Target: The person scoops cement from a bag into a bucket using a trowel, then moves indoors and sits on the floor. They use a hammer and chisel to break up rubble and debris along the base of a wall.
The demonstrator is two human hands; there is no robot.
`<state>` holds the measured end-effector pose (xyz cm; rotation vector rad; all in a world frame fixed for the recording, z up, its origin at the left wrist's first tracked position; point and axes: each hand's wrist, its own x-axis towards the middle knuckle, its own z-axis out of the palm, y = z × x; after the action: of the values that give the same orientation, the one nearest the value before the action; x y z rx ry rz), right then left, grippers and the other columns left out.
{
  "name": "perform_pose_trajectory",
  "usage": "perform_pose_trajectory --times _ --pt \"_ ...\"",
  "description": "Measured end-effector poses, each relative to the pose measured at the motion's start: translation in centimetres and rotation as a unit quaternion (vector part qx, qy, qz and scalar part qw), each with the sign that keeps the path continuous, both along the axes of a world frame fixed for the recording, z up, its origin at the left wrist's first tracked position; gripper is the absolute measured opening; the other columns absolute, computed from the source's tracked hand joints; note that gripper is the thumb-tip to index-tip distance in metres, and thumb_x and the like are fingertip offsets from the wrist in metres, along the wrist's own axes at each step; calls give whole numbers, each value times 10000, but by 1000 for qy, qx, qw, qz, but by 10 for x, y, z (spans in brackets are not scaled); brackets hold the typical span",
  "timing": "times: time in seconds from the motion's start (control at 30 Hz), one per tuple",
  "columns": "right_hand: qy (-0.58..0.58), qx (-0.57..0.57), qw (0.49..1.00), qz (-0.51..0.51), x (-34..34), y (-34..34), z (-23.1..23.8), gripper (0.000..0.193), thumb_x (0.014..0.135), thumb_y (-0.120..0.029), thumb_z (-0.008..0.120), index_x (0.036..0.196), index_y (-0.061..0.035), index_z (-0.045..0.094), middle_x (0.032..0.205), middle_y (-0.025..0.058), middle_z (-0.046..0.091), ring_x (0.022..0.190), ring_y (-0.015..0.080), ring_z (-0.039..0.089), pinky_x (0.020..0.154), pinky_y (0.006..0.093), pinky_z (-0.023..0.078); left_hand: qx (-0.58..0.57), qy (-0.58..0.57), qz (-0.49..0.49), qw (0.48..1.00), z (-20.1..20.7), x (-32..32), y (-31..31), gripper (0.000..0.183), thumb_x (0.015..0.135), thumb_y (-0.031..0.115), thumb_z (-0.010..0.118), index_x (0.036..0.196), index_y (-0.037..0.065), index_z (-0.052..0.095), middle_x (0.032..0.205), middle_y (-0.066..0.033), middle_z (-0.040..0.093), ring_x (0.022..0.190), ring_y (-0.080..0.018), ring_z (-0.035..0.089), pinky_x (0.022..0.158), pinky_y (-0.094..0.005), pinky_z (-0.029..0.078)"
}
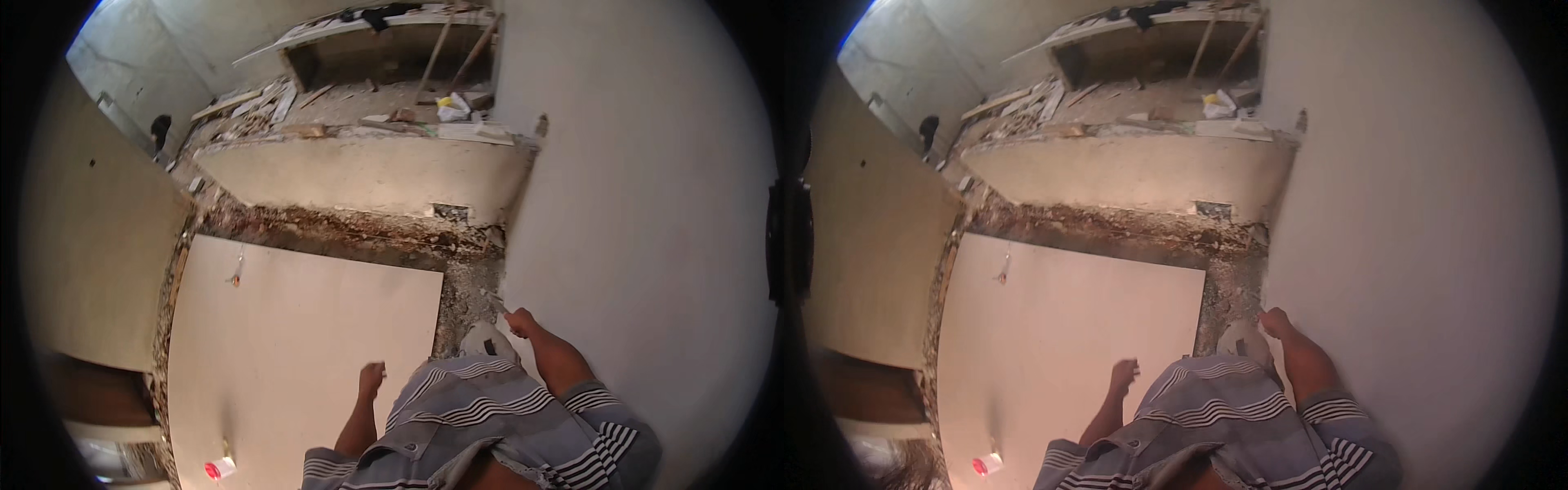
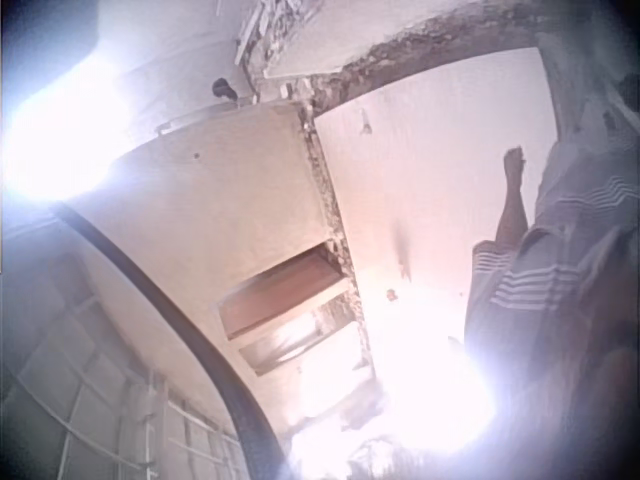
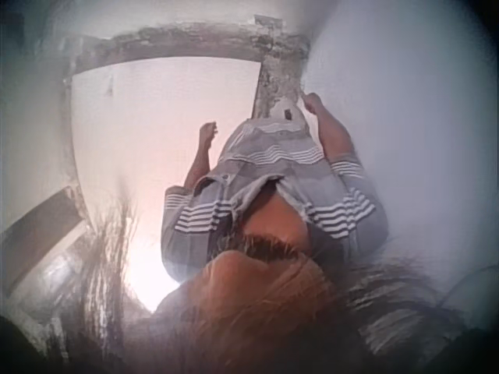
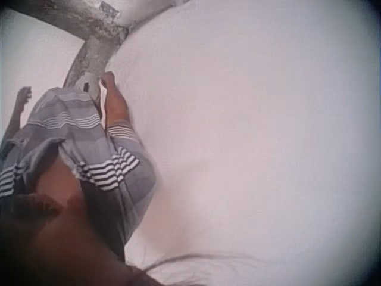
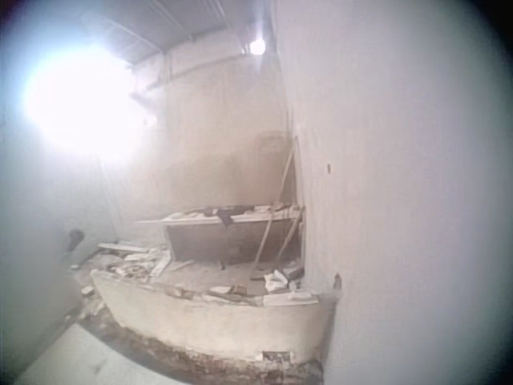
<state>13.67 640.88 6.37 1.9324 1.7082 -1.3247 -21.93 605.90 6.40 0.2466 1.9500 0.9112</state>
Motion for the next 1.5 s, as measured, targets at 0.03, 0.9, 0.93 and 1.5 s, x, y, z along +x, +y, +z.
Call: perform_pose_trajectory --times 0.03,0.9,0.93,1.5 --pt "18 -19 1000 -15 -4 15 -1 443 863 -385 573 796 45 652 673 194 644 592 330 644 530 433 502 17 11 24 1000 15 -10 25 402 887 339 561 1080 -11 595 983 -123 659 821 -211 648 652 -327 477" --pt "69 95 710 695 -338 372 28 298 917 -269 500 1068 -39 616 832 214 643 784 382 644 675 497 486 -37 42 340 939 -13 -66 304 387 842 315 599 986 -37 672 877 -155 692 773 -216 642 700 -337 493" --pt "49 60 763 642 -363 372 34 305 918 -292 506 1014 -32 635 811 216 645 774 382 644 668 498 482 -54 33 343 937 -18 -69 307 373 843 306 586 975 -32 674 880 -161 692 769 -215 642 698 -342 495" --pt "142 -219 880 397 -866 304 40 485 973 -421 448 830 12 613 565 83 546 423 186 503 409 345 413 -129 68 277 950 -67 -348 262 327 860 336 603 932 18 629 872 -138 667 789 -222 654 603 -352 491"
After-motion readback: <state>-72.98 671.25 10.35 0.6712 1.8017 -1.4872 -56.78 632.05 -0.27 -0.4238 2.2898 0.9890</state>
